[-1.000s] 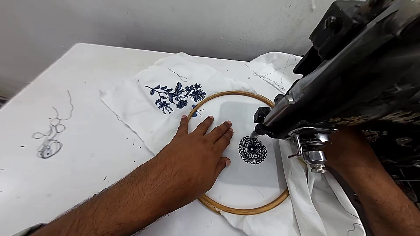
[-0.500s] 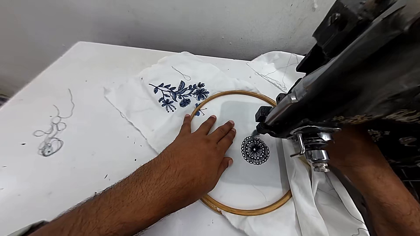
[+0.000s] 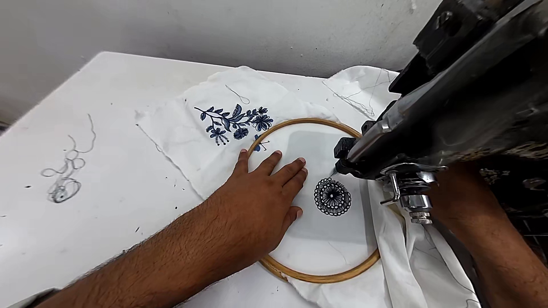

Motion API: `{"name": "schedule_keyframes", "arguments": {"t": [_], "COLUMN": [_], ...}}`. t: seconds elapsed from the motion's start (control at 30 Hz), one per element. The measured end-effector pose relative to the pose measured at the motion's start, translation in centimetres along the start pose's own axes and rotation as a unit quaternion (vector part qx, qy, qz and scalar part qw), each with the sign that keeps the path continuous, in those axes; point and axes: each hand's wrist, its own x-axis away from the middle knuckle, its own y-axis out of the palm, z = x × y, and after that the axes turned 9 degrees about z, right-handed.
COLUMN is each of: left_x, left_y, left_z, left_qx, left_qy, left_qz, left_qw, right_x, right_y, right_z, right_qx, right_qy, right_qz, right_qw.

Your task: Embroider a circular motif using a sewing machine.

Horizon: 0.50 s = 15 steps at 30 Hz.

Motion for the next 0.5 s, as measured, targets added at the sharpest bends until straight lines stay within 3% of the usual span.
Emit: {"name": "schedule_keyframes", "arguments": {"t": [0.5], "left_x": [0.12], "left_y": [-0.05], "left_z": [-0.08], "left_qx": [-0.002], "left_qy": [-0.004], "left_qz": [-0.003], "left_qw": [1.000], "right_x": [0.16], "right_y": [-0.02], "right_z": [-0.23], "right_qx": [-0.011], "right_qy": [0.000], "right_qz": [0.000], "right_qw": [1.000]}}
